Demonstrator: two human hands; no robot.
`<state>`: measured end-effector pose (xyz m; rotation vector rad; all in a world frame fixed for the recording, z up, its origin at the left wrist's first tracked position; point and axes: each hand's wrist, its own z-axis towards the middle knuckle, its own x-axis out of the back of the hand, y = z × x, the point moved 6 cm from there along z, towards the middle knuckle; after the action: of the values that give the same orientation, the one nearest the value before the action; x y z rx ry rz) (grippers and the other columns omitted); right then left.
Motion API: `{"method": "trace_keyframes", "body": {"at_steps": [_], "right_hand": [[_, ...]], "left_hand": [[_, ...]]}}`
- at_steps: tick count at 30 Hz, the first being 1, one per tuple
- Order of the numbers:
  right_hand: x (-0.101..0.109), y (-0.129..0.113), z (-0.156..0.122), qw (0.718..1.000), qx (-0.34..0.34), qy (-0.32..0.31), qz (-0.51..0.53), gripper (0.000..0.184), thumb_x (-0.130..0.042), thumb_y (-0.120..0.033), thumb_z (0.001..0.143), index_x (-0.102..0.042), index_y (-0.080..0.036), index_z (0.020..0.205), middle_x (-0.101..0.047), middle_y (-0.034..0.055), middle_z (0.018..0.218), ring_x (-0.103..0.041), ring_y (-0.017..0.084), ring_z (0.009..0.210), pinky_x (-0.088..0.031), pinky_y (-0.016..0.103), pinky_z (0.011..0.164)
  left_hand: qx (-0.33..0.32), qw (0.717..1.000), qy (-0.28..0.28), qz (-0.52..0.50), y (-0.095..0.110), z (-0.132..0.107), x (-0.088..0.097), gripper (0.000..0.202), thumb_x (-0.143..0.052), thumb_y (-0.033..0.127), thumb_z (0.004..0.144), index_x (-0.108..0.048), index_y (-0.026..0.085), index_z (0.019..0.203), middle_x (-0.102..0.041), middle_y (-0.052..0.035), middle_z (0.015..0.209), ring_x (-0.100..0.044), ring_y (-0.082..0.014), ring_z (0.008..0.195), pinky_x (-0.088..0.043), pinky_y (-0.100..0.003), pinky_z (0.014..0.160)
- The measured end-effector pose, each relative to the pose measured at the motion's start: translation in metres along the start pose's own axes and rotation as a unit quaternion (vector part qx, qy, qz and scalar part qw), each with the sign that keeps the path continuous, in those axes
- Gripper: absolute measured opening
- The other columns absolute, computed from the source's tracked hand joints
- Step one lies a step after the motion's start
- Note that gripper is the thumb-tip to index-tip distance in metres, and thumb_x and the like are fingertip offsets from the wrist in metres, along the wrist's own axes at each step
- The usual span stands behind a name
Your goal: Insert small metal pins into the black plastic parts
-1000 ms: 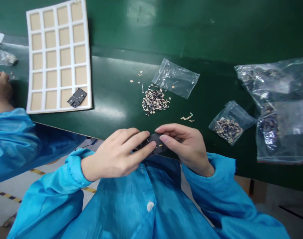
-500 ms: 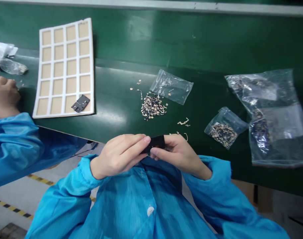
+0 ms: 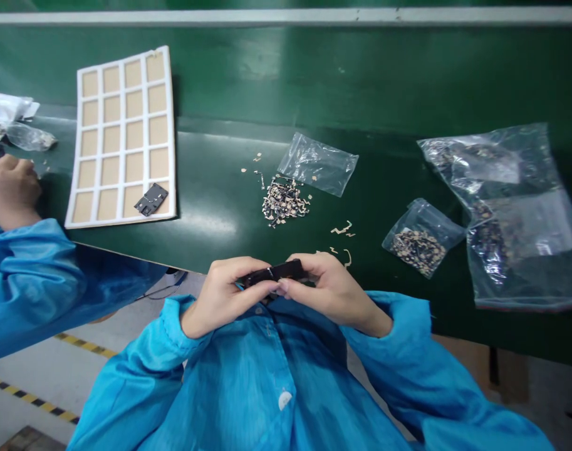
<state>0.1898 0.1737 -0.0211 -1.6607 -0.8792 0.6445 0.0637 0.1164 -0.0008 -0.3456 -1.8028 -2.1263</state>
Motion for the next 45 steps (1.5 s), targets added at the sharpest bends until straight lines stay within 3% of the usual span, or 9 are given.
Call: {"method": "trace_keyframes", "body": {"at_steps": [8,17,25,30,36,45], "right_hand": [[0.004,0.002,0.001,0.999,-0.003,-0.031,-0.023,0.022,-0.059,-0.033,0.083,-0.064,-0.015,0.071,-0.067,0.0041,0.066,-0.062,0.016,0.061,-0.044,0.025,0.055],[0.006,0.001,-0.001,0.998,0.009,-0.011,-0.063,0.021,-0.059,-0.029,0.082,-0.063,-0.014,0.068,-0.062,0.0011,0.061,-0.054,0.013,0.056,-0.036,0.023,0.05],[0.006,0.008,0.001,0.998,-0.017,-0.042,-0.034,0.021,-0.058,-0.031,0.082,-0.067,-0.014,0.076,-0.068,0.0044,0.069,-0.062,0.016,0.062,-0.046,0.025,0.055],[0.006,0.006,0.001,0.998,-0.032,-0.06,-0.013,0.02,-0.06,-0.032,0.081,-0.069,-0.014,0.078,-0.07,0.0049,0.072,-0.065,0.017,0.064,-0.05,0.024,0.055],[0.005,0.007,0.001,0.997,-0.053,-0.045,0.023,0.018,-0.063,-0.032,0.077,-0.068,-0.015,0.074,-0.069,0.0041,0.068,-0.064,0.016,0.06,-0.052,0.023,0.054],[0.001,0.003,0.006,0.999,0.009,-0.002,-0.039,0.025,-0.057,-0.032,0.082,-0.063,-0.016,0.064,-0.064,0.003,0.059,-0.059,0.015,0.054,-0.044,0.023,0.049]], "left_hand": [[0.061,0.994,-0.057,-0.069,-0.006,0.001,-0.005,0.018,-0.065,0.031,0.087,-0.07,0.015,0.08,-0.071,-0.003,0.071,-0.059,-0.0089,0.052,-0.047,-0.018,0.053],[0.097,0.992,-0.017,-0.077,-0.007,0.003,-0.008,0.022,-0.064,0.032,0.086,-0.068,0.015,0.073,-0.066,-0.0008,0.059,-0.057,-0.0088,0.048,-0.045,-0.017,0.049],[0.159,0.98,-0.024,-0.118,-0.018,-0.002,-0.012,0.02,-0.069,0.032,0.082,-0.068,0.014,0.073,-0.066,-0.0007,0.058,-0.056,-0.008,0.046,-0.043,-0.017,0.046],[0.216,0.955,-0.049,-0.199,-0.023,-0.004,-0.014,0.025,-0.071,0.038,0.08,-0.069,0.013,0.077,-0.067,-0.0014,0.061,-0.058,-0.0087,0.045,-0.047,-0.017,0.044],[0.276,0.925,-0.074,-0.25,-0.029,-0.006,-0.017,0.042,-0.069,0.054,0.077,-0.07,0.012,0.079,-0.065,-0.0018,0.057,-0.056,-0.0089,0.042,-0.047,-0.018,0.04],[0.291,0.92,-0.048,-0.259,-0.031,-0.009,-0.019,0.034,-0.075,0.045,0.072,-0.066,0.013,0.076,-0.063,-0.0002,0.058,-0.056,-0.0083,0.043,-0.047,-0.017,0.043]]}}
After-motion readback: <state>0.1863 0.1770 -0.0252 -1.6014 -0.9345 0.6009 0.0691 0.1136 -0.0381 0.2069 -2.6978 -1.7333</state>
